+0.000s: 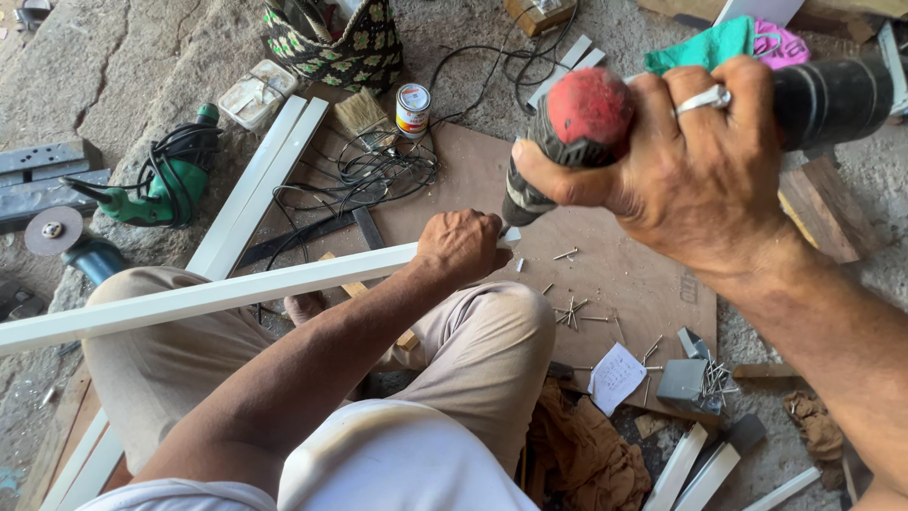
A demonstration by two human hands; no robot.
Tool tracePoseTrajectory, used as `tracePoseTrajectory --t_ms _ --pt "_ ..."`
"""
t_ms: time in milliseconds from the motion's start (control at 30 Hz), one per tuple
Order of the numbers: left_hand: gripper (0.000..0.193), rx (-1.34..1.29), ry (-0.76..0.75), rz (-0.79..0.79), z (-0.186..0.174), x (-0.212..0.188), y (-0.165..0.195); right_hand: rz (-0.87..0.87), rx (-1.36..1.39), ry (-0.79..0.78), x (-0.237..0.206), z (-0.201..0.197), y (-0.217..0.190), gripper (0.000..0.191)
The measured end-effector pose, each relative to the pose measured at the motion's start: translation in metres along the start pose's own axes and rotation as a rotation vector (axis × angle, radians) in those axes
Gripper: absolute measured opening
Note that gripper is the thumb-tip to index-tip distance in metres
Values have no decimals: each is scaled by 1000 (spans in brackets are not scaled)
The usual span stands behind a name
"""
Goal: The person assembles white metal frame components while sitting on the floor. They use a power drill to drive screws, a screwdriver to tighten fasteners, and pliers to adjust parts, working with multiple frame pieces and screws.
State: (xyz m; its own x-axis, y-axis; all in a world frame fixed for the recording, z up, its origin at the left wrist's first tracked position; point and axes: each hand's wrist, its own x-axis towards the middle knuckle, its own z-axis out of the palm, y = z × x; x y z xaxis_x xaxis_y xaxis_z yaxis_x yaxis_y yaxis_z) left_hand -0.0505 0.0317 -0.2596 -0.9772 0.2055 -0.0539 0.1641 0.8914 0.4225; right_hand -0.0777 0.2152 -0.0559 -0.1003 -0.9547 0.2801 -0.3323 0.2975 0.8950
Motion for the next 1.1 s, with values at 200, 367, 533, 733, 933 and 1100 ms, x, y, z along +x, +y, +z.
tracePoseTrajectory --t_ms 200,367,533,733,933,1100 --pt "35 -35 -18 -22 -2 -3 -2 8 63 39 3 1 -2 53" --pt "35 -9 5 -14 -1 -3 -4 -5 62 15 6 0 -3 57" --pt "37 -6 1 -9 1 -4 -6 4 73 30 7 -1 -6 54" --pt "35 -14 29 -6 3 -3 -10 6 63 30 7 4 -10 54" --pt "35 -20 31 -7 6 -4 -13 13 106 42 5 8 -14 54" --pt "34 -16 51 -11 7 -4 -15 31 157 68 4 13 -17 58"
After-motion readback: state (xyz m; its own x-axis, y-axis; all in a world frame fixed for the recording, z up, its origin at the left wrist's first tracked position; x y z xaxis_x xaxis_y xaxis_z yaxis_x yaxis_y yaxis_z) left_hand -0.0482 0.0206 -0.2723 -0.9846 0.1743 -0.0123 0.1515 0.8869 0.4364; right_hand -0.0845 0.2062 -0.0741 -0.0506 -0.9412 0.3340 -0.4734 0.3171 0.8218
